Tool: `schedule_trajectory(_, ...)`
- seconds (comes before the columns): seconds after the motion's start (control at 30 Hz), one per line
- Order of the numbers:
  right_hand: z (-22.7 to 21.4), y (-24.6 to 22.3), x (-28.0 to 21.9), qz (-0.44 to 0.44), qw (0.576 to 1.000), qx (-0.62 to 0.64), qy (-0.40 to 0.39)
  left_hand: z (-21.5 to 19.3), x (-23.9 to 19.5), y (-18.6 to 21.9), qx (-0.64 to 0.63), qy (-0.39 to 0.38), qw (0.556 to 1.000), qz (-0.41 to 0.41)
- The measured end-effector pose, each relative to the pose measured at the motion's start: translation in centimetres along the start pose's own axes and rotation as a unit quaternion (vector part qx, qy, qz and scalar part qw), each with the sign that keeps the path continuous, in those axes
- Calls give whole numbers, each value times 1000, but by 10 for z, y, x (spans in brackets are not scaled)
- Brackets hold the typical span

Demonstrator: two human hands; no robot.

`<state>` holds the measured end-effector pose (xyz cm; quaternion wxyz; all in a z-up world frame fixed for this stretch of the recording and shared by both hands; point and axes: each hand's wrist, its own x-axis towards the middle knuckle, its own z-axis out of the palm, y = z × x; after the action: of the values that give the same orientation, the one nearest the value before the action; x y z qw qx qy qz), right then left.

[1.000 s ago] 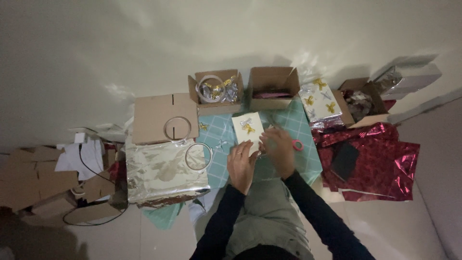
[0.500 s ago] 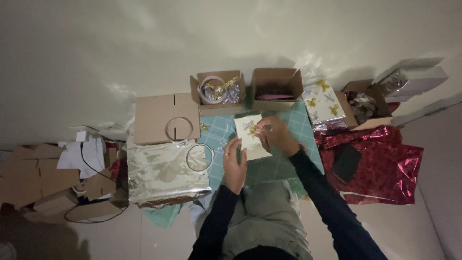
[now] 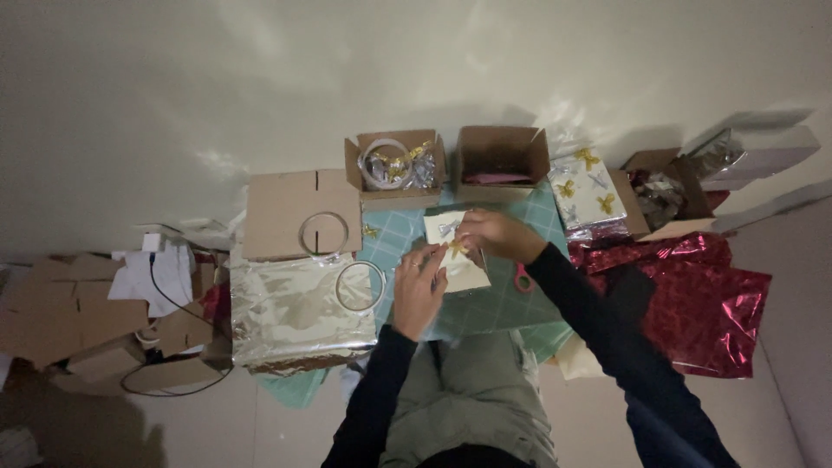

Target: The person decorates a small gift box by hand by applying small bow stickers to the lid. They handle a roll of tape, use scissors to cut adhesive pieces, and carefully position the bows on the box.

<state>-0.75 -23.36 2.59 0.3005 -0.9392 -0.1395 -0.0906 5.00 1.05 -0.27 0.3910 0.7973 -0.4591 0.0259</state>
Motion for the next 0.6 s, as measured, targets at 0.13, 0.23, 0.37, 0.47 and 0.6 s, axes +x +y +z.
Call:
schedule_trajectory(0.13,-14,-20,8,-10,1000,2,-13,-7,4,1,31,-20,999,15)
schedule_trajectory(0.23,-3,-7,7,-89,990,-107,4,-3,7,-3,104,15,990,93)
schedule_trajectory(0.37,5,2,5,-70,994,-86,17,11,6,-19,162,43,976,141)
schedule_trajectory(0.47,26,26,-5,-59,983,-171,42,11,9,-20,188,60,966,167)
schedule_trajectory(0.6,31,0,-17,-31,944,-325,50,-2,13,-8,220,38,958,182)
